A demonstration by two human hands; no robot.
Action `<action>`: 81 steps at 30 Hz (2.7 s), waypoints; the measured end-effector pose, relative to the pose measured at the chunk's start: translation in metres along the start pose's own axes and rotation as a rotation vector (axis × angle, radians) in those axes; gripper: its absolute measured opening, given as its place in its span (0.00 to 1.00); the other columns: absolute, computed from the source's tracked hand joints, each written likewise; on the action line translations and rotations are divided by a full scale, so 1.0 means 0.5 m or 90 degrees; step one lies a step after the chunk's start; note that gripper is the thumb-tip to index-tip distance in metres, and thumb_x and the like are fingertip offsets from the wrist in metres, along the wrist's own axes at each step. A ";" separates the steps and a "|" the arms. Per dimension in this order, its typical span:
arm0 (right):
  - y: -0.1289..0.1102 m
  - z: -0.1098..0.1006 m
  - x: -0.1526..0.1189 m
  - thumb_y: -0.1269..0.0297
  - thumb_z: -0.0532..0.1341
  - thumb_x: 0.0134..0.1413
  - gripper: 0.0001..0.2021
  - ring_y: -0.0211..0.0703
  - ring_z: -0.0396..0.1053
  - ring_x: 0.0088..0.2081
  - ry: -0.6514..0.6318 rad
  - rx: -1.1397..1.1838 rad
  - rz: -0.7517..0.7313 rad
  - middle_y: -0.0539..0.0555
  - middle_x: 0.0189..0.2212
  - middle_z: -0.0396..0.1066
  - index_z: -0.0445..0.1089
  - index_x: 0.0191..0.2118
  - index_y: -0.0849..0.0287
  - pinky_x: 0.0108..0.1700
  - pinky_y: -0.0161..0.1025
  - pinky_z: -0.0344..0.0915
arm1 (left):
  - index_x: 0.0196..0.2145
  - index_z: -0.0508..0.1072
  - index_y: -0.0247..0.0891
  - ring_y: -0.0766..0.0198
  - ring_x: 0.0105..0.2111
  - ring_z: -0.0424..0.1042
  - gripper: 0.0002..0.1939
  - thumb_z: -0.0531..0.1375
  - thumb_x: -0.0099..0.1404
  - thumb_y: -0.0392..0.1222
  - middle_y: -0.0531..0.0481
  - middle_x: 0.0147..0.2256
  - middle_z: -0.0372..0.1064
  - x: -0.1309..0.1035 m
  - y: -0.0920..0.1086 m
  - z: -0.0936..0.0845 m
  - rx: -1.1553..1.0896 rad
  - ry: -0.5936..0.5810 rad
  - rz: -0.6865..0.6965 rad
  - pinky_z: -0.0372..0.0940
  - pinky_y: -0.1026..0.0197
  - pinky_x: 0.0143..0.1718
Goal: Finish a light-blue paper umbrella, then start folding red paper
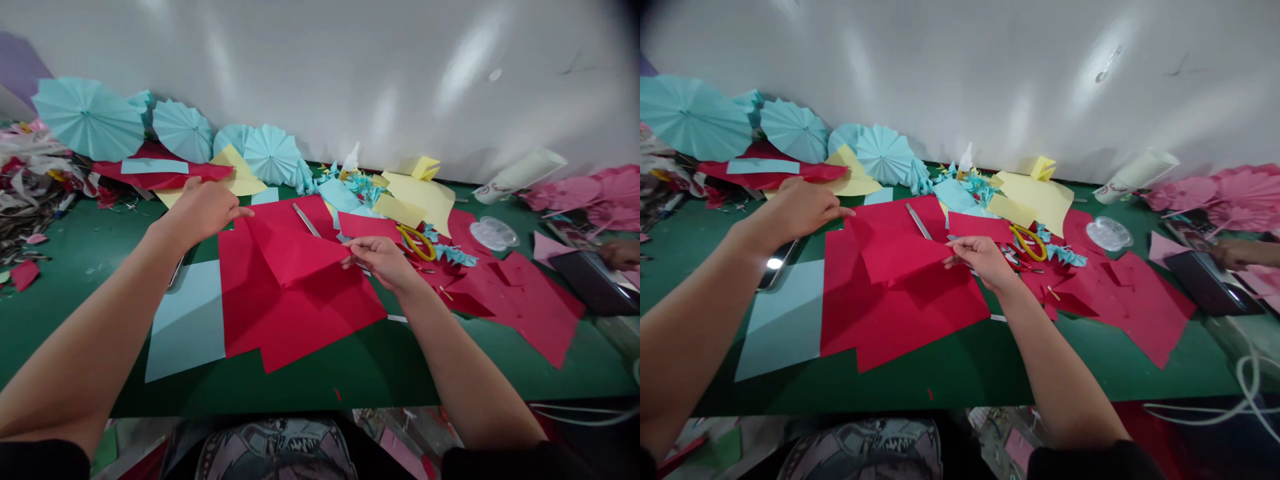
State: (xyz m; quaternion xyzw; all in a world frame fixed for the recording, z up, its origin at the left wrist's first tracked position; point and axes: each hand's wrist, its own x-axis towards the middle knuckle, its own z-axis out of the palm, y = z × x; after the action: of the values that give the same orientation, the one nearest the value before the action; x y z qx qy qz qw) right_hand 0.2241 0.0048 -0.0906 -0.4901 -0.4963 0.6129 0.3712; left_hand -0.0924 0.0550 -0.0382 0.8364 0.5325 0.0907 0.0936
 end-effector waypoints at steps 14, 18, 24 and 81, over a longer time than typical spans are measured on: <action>-0.009 0.007 -0.001 0.68 0.69 0.33 0.09 0.33 0.70 0.20 0.064 0.228 0.023 0.51 0.17 0.73 0.73 0.27 0.63 0.26 0.29 0.67 | 0.61 0.46 0.36 0.48 0.57 0.52 0.45 0.56 0.53 0.61 0.39 0.60 0.48 -0.001 0.065 0.079 0.008 -0.193 0.192 0.50 0.52 0.54; -0.013 0.007 -0.001 0.71 0.66 0.37 0.06 0.33 0.69 0.20 0.082 0.260 0.038 0.51 0.16 0.72 0.73 0.27 0.63 0.27 0.29 0.68 | 0.58 0.54 0.34 0.53 0.54 0.59 0.27 0.47 0.65 0.49 0.40 0.56 0.58 0.001 0.083 0.096 -0.001 -0.126 0.234 0.53 0.54 0.52; -0.008 0.007 0.000 0.64 0.66 0.39 0.08 0.33 0.68 0.19 0.073 0.227 -0.012 0.50 0.16 0.71 0.72 0.27 0.63 0.24 0.29 0.65 | 0.47 0.68 0.30 0.55 0.42 0.69 0.20 0.42 0.67 0.41 0.38 0.40 0.71 0.007 0.091 0.091 0.084 0.000 0.136 0.61 0.56 0.43; -0.005 0.051 -0.029 0.67 0.63 0.35 0.02 0.37 0.67 0.23 0.044 0.193 -0.061 0.46 0.20 0.70 0.70 0.20 0.53 0.25 0.36 0.65 | 0.34 0.72 0.40 0.66 0.25 0.70 0.08 0.55 0.57 0.40 0.50 0.29 0.71 -0.009 0.065 0.073 -0.815 -0.075 0.002 0.65 0.63 0.25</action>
State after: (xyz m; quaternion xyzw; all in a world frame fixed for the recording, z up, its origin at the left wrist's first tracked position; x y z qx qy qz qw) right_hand 0.2028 -0.0145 -0.0842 -0.4251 -0.4075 0.6453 0.4866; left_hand -0.0568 0.0354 -0.0656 0.6194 0.3654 0.3444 0.6035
